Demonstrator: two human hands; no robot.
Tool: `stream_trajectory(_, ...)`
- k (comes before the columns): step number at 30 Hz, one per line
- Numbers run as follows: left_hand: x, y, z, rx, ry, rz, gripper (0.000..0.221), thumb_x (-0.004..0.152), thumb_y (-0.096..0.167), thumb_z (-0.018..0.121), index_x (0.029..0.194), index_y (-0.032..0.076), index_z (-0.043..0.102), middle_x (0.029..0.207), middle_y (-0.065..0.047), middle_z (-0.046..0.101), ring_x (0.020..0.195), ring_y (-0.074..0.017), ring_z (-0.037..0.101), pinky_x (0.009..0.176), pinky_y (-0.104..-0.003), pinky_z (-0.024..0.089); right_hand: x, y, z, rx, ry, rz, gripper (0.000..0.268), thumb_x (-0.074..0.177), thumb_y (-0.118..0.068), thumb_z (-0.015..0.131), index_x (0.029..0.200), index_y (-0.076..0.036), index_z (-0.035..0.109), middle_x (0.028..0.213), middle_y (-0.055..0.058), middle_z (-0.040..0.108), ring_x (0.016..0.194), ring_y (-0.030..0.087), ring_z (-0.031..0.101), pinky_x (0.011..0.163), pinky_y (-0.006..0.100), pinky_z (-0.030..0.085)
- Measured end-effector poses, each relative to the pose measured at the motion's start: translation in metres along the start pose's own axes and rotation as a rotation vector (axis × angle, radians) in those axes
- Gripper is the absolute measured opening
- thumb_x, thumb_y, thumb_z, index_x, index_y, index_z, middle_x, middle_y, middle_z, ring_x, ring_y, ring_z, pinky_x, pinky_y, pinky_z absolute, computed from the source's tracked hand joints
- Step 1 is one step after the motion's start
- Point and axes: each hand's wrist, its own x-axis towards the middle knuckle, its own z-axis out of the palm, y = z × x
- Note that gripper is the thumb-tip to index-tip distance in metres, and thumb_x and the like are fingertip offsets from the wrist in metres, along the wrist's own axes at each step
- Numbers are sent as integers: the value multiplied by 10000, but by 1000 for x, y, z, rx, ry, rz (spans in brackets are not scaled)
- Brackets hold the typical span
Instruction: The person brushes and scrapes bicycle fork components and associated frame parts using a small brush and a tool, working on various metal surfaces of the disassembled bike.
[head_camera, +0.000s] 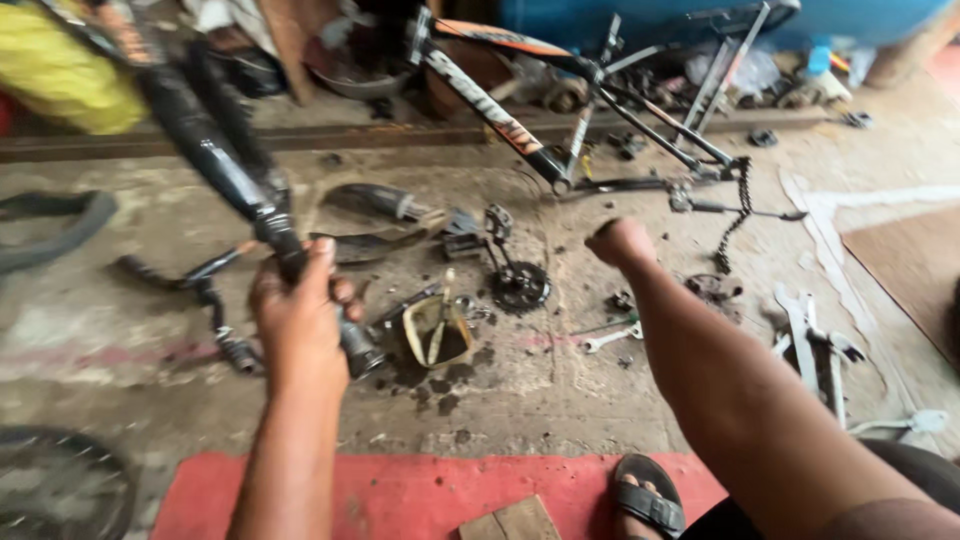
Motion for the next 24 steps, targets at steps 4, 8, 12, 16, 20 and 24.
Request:
stream_trajectory(4,10,-17,12,44,42,-57,146,969,111,682,1003,104,540,783,4,521,557,-104,499,432,-275,409,-47,82,51,207,-71,388,400,851,-392,729,1070,-62,784,1115,205,762,1030,365,733,935,456,577)
stream_trajectory(8,17,-35,33,115,91,-90,134,963,107,679,1010,99,554,807,-2,532,580,-108,510,441,-285,423,-83,141,51,162,230,605,693,752,-336,804,1357,-81,581,1344,235,565,1203,416,573,959,499,499)
stream_trajectory(12,27,-53,56,-22,95,-120,150,939,113,692,1008,102,559,784,-10,520,568,-116,501,441,-283,409,-69,198,48,268,360,746,817,785,-402,780,1477,-59,517,1396,274,541,1282,444,539,1037,503,472)
stream_trajectory(16,32,-66,68,-74,151,-161,154,931,125,701,992,96,563,767,-9,506,563,-116,496,443,-284,399,-67,216,66,302,119,584,776,876,-512,735,1482,-53,576,1464,277,565,1378,441,544,1167,493,456)
stream_trajectory(20,34,-71,78,-77,159,-148,162,934,130,701,988,88,554,772,-11,517,569,-111,492,447,-281,397,-58,221,51,317,444,815,800,1013,-575,624,1516,13,422,1527,305,387,1406,478,344,1095,643,334)
stream_trajectory(24,36,-59,76,-3,179,-138,157,921,121,708,981,89,566,768,-5,526,560,-109,501,448,-281,401,-67,238,36,309,385,1023,786,942,-468,671,1492,29,410,1534,270,370,1395,459,362,1111,637,343)
